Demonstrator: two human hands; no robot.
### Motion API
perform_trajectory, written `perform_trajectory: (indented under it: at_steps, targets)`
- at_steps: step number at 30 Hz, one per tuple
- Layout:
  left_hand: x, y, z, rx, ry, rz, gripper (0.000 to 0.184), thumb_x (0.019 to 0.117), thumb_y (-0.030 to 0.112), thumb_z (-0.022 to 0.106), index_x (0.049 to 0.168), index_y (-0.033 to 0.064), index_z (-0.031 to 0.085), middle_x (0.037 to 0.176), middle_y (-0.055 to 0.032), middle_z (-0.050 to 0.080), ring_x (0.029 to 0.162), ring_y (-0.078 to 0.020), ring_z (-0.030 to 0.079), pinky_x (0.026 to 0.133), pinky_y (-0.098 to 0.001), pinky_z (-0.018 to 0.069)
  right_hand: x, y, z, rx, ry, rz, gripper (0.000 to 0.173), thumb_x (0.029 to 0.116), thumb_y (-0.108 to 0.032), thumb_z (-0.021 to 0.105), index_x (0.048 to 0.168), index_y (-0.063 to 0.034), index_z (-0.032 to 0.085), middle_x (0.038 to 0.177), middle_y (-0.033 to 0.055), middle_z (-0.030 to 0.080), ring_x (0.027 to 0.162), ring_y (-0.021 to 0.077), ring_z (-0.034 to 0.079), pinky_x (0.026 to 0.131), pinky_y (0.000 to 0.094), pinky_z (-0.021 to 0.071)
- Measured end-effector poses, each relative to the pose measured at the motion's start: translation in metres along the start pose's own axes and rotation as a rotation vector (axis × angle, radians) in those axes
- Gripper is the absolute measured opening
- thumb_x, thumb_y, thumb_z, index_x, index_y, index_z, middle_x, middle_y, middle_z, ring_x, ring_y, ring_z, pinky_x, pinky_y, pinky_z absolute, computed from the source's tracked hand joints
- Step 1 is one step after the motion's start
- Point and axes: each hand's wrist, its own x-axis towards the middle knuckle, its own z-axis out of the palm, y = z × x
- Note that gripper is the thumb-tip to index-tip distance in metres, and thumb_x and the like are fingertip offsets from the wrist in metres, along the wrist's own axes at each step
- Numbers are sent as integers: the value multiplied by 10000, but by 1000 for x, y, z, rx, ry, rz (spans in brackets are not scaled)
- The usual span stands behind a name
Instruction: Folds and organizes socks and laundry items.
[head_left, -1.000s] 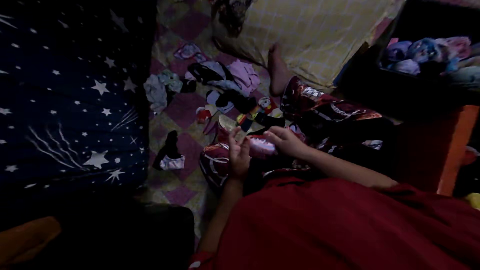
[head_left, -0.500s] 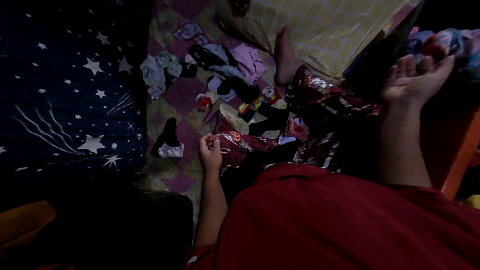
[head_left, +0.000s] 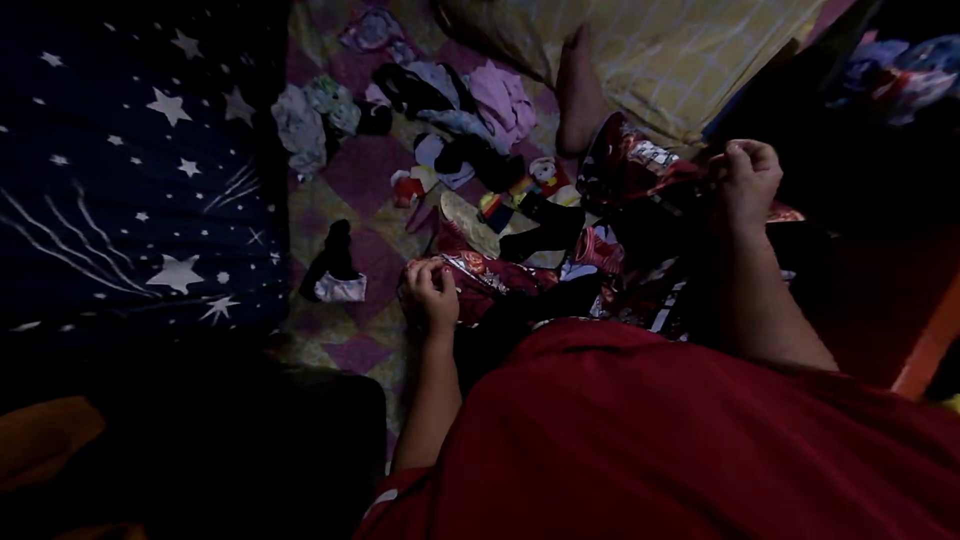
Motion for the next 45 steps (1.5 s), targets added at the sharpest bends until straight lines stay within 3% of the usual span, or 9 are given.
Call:
perform_trajectory:
  at_steps: [8,13,19,22,31,34,37,41,45]
  targets:
    - [29,25,-9,212,-295,-72,288,1016,154,575,1235,6,690,1324,-292,586,1280,-499,495,1069,-674,318,-6,6,6,-286,-147,-139,338,1061,-130,431,1258,130,520,1106,174,619,915,96,624,850,260,528]
    - [74,67,28,317,-781,26,373,1085,199,468,1238,-90,649,1231,-324,643,1210,-477,598,1046,-652,414,-16,-6,25,-591,-320,-101,392,1073,-180,446,1311,114,549,1249,301,626,1164,370,627,1028,506,471]
    - [79,79,97,695,-977,-99,473,1046,324,531,1231,-99,630,1336,-319,585,1279,-470,553,1024,-680,421,-31,27,91,-818,-643,152,681,978,-525,628,1356,40,584,1385,318,537,1313,499,495,1060,675,402]
    - [84,73,105,679,-976,-86,455,1040,315,551,1250,-82,628,1349,-304,583,1285,-455,555,1017,-672,433,-35,38,110,-887,-661,190,590,979,-448,668,1332,20,610,1424,307,503,1336,505,463,1042,679,403]
    - [91,56,89,-93,-713,-216,297,1010,152,595,1141,-115,600,1128,-314,613,1041,-404,607,920,-569,480,-46,3,102,-14,-531,398,249,1042,-149,440,1125,35,586,972,108,601,841,151,582,768,362,516]
    - [80,58,81,-416,-649,-315,387,946,10,613,1316,-21,503,1215,-220,581,989,-274,606,820,-445,541,-61,-14,96,309,-473,578,281,1001,-215,433,1209,-63,544,975,62,609,828,144,608,727,362,539]
    - [70,81,74,-627,-674,-281,463,965,-66,473,1422,-21,416,1293,-157,547,1016,-160,604,826,-339,540,-63,-27,90,615,-535,601,228,991,-251,393,1073,-143,577,878,4,648,771,109,641,695,325,562]
    - [49,126,52,-1011,-590,-421,234,1077,42,296,1231,54,472,998,-19,626,883,-76,644,776,-285,578,-60,-58,88,807,-666,607,267,988,-192,306,927,-154,563,777,-5,652,712,93,647,655,289,559]
    - [45,147,39,-1427,-661,-515,449,1095,341,116,1110,151,522,973,-17,683,936,-167,685,809,-414,592,-54,-56,77,826,-692,553,280,976,-178,321,903,-156,590,786,-8,670,725,81,655,670,276,562]
